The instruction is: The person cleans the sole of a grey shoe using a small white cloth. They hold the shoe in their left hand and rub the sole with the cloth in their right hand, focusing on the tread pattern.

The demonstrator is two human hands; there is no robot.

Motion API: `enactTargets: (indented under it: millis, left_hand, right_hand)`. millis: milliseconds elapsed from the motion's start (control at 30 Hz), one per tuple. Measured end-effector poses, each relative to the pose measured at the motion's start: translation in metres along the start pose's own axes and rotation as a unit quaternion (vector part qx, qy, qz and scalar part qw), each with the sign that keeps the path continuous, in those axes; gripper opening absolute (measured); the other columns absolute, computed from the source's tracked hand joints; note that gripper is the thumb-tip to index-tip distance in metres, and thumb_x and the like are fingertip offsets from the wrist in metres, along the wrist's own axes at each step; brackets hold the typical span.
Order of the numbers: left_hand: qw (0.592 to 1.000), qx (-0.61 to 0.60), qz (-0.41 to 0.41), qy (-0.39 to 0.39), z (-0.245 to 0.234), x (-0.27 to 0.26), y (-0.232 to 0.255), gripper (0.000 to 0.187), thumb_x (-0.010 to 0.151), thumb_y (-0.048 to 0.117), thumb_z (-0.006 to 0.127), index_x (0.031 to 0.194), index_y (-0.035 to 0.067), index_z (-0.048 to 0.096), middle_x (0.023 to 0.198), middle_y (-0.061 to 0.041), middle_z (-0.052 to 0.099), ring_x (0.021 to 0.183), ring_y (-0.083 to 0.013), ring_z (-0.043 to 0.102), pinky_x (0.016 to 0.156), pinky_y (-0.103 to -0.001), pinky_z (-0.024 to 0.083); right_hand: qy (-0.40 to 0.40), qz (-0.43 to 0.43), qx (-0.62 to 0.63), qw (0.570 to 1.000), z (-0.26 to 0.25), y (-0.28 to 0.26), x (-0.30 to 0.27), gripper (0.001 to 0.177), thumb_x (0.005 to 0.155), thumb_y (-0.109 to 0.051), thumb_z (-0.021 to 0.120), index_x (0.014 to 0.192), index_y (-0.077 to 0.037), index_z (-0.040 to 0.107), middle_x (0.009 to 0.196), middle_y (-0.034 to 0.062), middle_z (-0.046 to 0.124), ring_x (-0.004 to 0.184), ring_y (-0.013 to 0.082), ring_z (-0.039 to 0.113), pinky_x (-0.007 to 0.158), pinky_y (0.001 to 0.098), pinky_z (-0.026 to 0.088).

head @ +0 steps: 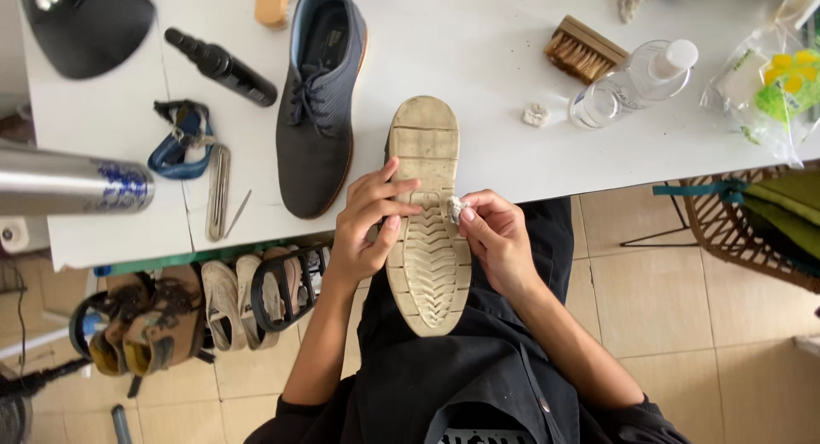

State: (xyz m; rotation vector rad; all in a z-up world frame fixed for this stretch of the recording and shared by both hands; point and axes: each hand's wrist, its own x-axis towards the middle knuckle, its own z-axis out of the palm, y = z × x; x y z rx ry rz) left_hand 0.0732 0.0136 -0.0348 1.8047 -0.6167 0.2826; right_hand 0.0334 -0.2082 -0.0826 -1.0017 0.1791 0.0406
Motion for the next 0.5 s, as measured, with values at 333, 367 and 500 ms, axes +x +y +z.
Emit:
enactTargets:
  millis: [333,367,500]
  left_hand:
    - [0.995,0.041,-0.015,-0.089,0.007,0.016,0.069,0.049,0.105,-0.014,0.042,0.14,0.002,0.072,0.141,-0.018,0.078,0.142,-0.0431,0.068,0.121,-0.054,0.05]
    - [0.994,0.054,-0.035,-0.089,0.006,0.016,0.067,0.052,0.105,-0.011,0.042,0.146,0.005,0.069,0.144,-0.013,0.077,0.143,-0.0367,0.068,0.122,-0.049,0.048]
    - [0.985,0.125,-0.065,-0.102,0.019,0.023,0.056,0.041,0.116,0.024,0.056,0.154,0.012,0.065,0.144,-0.011,0.075,0.134,-0.0312,0.071,0.118,-0.048,0.042]
  right_hand:
    - [-0.003,0.001,-0.027,1.0,0.001,-0.006,0.002,0.01,0.109,-0.007,0.07,0.117,-0.003,0.075,0.071,0.0081,0.063,0.037,0.0013,0.043,0.037,0.0145,0.031]
    - [-0.006,0.01,-0.022,1.0,0.005,-0.01,0.002,0.01,0.11,-0.007,0.069,0.117,-0.003,0.074,0.07,0.0085,0.063,0.036,0.0023,0.043,0.037,0.0149,0.031]
    - [-0.01,0.027,-0.025,0.999,0.01,-0.013,0.005,0.011,0.108,-0.007,0.071,0.115,0.001,0.075,0.069,0.0126,0.064,0.036,0.0036,0.042,0.036,0.0165,0.031]
